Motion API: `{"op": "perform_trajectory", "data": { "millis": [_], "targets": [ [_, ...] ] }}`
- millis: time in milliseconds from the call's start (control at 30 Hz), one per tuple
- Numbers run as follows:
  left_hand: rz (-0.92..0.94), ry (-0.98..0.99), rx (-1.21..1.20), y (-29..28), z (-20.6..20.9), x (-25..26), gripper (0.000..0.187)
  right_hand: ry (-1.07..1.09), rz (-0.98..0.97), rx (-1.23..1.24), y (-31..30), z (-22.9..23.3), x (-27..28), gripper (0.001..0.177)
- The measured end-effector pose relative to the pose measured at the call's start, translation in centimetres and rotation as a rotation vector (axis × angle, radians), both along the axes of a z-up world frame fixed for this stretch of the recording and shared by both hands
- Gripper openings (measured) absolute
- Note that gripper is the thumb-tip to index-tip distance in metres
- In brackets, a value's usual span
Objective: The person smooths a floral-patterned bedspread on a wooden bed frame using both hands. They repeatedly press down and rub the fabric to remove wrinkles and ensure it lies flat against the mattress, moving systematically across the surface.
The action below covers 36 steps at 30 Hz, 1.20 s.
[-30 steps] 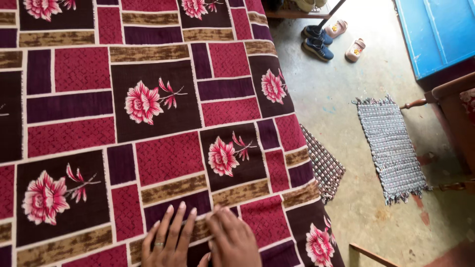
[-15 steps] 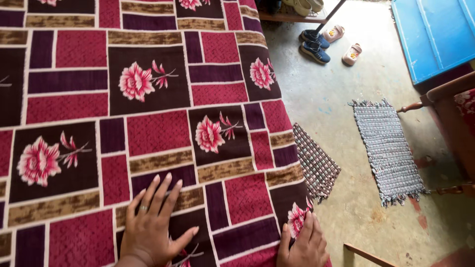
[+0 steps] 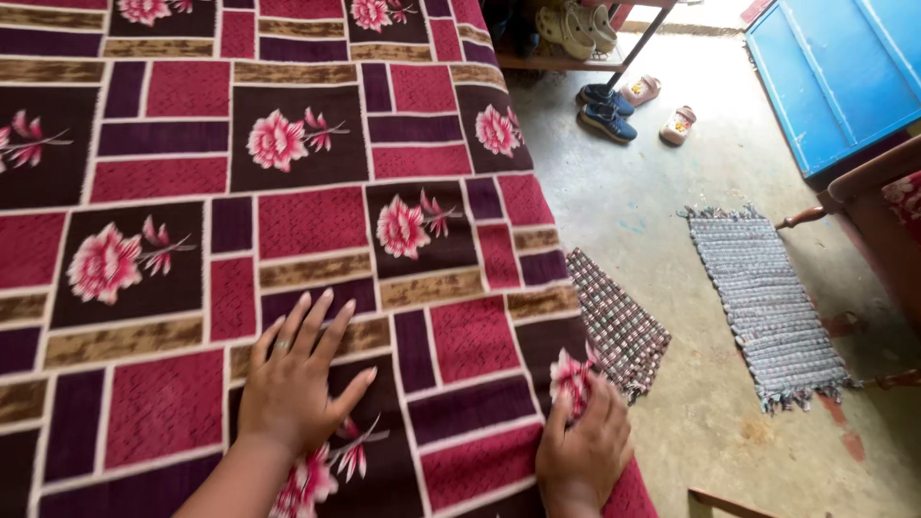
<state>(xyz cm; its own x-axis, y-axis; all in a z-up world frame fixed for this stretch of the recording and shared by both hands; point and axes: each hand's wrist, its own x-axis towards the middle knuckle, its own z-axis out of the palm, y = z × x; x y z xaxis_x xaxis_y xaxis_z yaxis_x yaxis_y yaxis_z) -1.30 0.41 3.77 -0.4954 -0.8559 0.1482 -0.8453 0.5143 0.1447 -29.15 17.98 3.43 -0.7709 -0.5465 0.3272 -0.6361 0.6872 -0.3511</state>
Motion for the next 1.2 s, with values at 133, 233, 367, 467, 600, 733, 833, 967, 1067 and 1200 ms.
{"op": "perform_trajectory", "data": {
  "millis": [133,233,367,467,600,733,833,967,1067,1200],
  "targets": [
    [0.100,-0.228,0.242,0.8,3.0,-1.4,0.090,-0.023,-0.019,0.046,-0.1,0.2,0.0,0.048],
    [0.104,-0.397,0.434,5.3,5.3,-5.0,0.098,-0.055,-0.019,0.072,0.3,0.2,-0.3,0.048],
    [-0.013,-0.080,0.208,13.3,5.9,-9.7,0.103,-0.049,0.048,0.105,1.3,0.1,-1.2,0.055],
    [-0.136,-0.073,0.356,18.0,5.7,-11.5,0.103,-0.072,0.033,0.170,4.7,-0.6,-1.6,0.060],
    [-0.246,-0.137,0.433,22.5,5.3,-13.3,0.098,-0.115,-0.018,0.238,11.0,-1.8,-3.3,0.052],
    [-0.264,0.262,0.117,23.3,3.0,-12.9,0.103,-0.009,0.060,0.097,15.8,-3.0,-4.2,0.031],
    [-0.359,0.132,0.220,23.5,1.7,-13.0,0.093,-0.106,0.024,0.017,15.9,-3.0,-5.2,0.028],
    [-0.459,0.028,0.199,24.0,0.7,-13.6,0.087,-0.144,-0.015,0.041,15.4,-2.0,-4.8,0.029],
    [-0.472,-0.019,0.173,24.2,0.1,-14.0,0.084,-0.167,-0.044,0.092,15.7,-0.8,-4.2,0.029],
    [-0.476,-0.060,0.186,26.4,-0.2,-14.9,0.080,-0.266,-0.115,0.276,18.4,0.7,-5.0,0.027]
  ]
}}
